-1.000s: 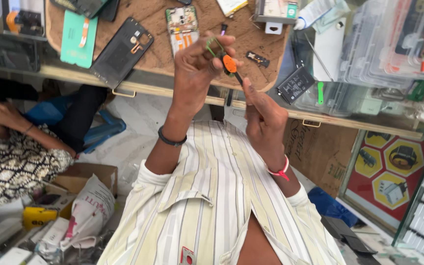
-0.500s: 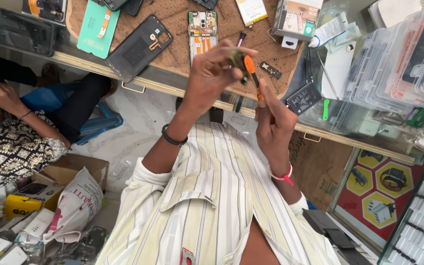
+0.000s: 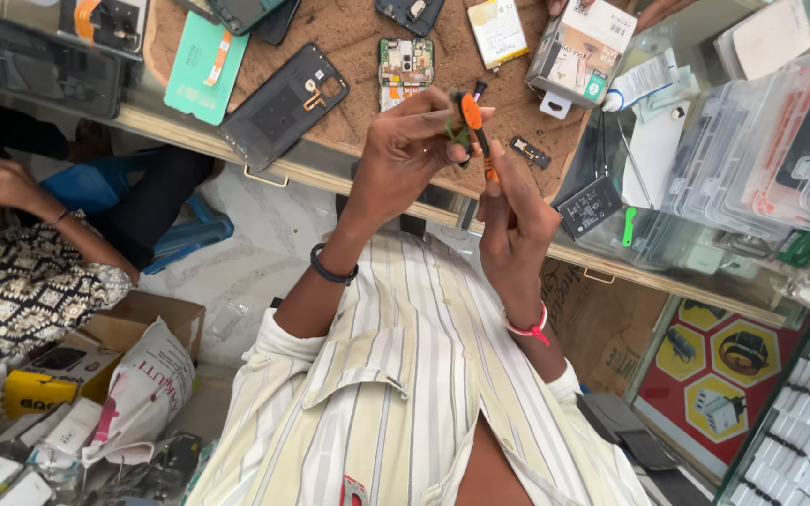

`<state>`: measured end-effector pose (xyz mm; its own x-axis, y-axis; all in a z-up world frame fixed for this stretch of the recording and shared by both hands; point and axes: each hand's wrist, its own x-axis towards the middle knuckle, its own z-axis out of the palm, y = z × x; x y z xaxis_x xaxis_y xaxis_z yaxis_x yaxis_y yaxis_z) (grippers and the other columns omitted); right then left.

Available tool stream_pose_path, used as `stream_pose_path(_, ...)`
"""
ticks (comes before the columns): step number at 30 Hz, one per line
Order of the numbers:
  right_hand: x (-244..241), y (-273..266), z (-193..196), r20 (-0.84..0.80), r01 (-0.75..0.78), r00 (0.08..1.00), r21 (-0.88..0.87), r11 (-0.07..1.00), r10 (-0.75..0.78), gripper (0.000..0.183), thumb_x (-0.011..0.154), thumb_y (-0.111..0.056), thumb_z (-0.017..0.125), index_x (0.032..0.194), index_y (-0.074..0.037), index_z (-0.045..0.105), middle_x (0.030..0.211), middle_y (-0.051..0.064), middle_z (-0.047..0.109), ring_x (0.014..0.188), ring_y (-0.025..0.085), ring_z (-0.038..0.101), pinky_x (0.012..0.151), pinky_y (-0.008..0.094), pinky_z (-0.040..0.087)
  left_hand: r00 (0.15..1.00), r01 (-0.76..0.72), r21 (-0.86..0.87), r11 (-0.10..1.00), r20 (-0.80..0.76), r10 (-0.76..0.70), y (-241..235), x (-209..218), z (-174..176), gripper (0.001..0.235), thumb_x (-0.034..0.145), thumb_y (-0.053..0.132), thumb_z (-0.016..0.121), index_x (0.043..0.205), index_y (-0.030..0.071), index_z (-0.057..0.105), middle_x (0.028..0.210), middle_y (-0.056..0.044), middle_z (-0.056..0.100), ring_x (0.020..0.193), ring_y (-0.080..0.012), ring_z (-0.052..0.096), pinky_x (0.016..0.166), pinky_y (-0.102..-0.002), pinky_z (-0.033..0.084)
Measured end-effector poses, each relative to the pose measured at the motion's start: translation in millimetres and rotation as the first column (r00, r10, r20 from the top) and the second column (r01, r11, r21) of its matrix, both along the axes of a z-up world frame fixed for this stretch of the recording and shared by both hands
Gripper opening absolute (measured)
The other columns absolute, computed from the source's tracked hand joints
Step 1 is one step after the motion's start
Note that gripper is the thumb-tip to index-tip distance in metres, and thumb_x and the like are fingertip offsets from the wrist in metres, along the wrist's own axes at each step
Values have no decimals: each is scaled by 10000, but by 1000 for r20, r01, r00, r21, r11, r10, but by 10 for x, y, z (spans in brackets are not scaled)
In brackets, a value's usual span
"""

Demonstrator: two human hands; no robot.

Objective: The person disassembles a smartphone, removes the motherboard, and uses a screwdriver to unscrew components from it. They then reattach the motherboard to the phone chassis and connect internal ribbon cables.

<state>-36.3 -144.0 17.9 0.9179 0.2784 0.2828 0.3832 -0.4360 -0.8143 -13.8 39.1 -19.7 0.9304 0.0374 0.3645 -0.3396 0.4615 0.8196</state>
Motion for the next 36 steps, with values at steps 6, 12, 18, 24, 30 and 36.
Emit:
stream_pose_path(6, 123, 257, -12, 8, -157, 988, 69, 985, 157, 424, 1052, 31, 507, 1459, -51, 591, 818, 53, 593, 673, 101, 579, 625, 277, 460, 997, -9, -48, 999, -76, 6, 324, 86, 86, 328, 992, -96, 709, 1304, 3, 686, 1250, -44, 639, 1101, -105, 692, 906, -202, 595)
stream_pose_path(12, 209, 464, -108, 16, -174, 985, 26, 984, 174, 403, 1045, 70, 538, 1428, -34, 610, 820, 47, 573, 677, 108, 551, 624, 278, 445, 993, -39, 21, 999, -112, 41, 713, 113, 52, 361, 977, -31, 773, 1329, -9, 696, 1202, -36, 619, 969, -79, 643, 840, -202, 574)
stream_pose_path(18, 212, 547, -296, -38, -219, 974, 83, 972, 223, 397, 1050, 67, 533, 1423, -37, 624, 809, 39, 570, 673, 107, 546, 617, 278, 441, 988, -147, -160, 976, -70, 138, 906, 164, -100, 366, 951, 87, 764, 1305, 10, 709, 1175, -37, 669, 987, -121, 706, 907, -282, 634)
stream_pose_path(24, 210, 582, -401, -34, -112, 993, 60, 992, 114, 344, 1088, -10, 557, 1424, -40, 624, 810, 22, 592, 676, 98, 578, 625, 271, 456, 992, -80, -113, 990, -103, 69, 925, 164, -116, 363, 987, 130, 804, 1303, -12, 693, 1195, -42, 649, 1050, -131, 663, 940, -282, 575)
stream_pose_path(30, 333, 447, -430, -177, 221, 964, 125, 967, -197, 353, 1092, -120, 593, 1435, -41, 612, 856, 27, 641, 659, 76, 574, 567, 243, 427, 978, -68, -102, 992, -202, 46, 963, 228, -161, 448, 993, 229, 769, 1360, -1, 656, 1116, -62, 692, 980, -132, 713, 894, -289, 607)
stream_pose_path(36, 534, 164, -456, -86, 249, 961, -160, 955, -265, 339, 1088, -121, 671, 1413, -26, 650, 890, 53, 636, 714, 84, 542, 618, 264, 413, 956, -89, -138, 986, -288, 46, 893, 342, -347, 522, 1043, 211, 748, 1482, 24, 538, 1144, -69, 679, 1037, -126, 661, 906, -317, 625)
